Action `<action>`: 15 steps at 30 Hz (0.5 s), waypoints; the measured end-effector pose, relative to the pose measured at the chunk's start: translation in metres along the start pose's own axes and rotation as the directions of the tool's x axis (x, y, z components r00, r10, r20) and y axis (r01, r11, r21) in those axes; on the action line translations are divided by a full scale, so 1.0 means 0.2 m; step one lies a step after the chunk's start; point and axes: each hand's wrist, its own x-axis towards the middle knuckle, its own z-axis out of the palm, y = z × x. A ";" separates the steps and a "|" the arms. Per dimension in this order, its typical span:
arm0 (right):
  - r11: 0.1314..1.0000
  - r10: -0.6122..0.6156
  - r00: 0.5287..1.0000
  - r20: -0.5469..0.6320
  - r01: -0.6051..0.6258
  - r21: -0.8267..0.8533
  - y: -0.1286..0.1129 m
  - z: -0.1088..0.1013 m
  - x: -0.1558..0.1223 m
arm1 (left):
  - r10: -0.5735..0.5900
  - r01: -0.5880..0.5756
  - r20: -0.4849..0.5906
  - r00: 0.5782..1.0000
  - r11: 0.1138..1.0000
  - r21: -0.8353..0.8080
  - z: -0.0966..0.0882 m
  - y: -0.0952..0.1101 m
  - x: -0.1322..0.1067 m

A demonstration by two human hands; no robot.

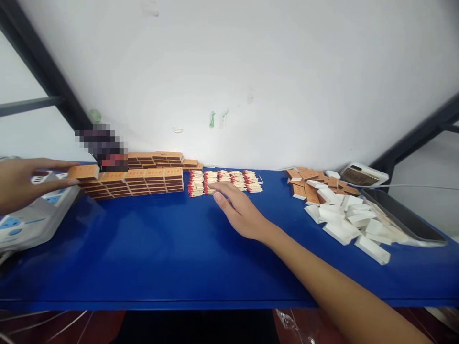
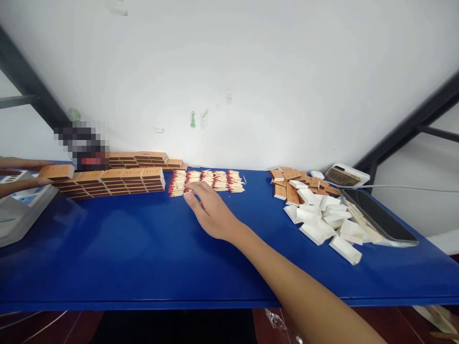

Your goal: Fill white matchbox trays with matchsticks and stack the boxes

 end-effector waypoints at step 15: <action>0.999 -0.024 1.000 0.020 0.023 0.027 0.00 -0.04 0.02 | 0.116 -0.110 0.021 0.993 0.978 -0.175 -0.01 0.07 0.04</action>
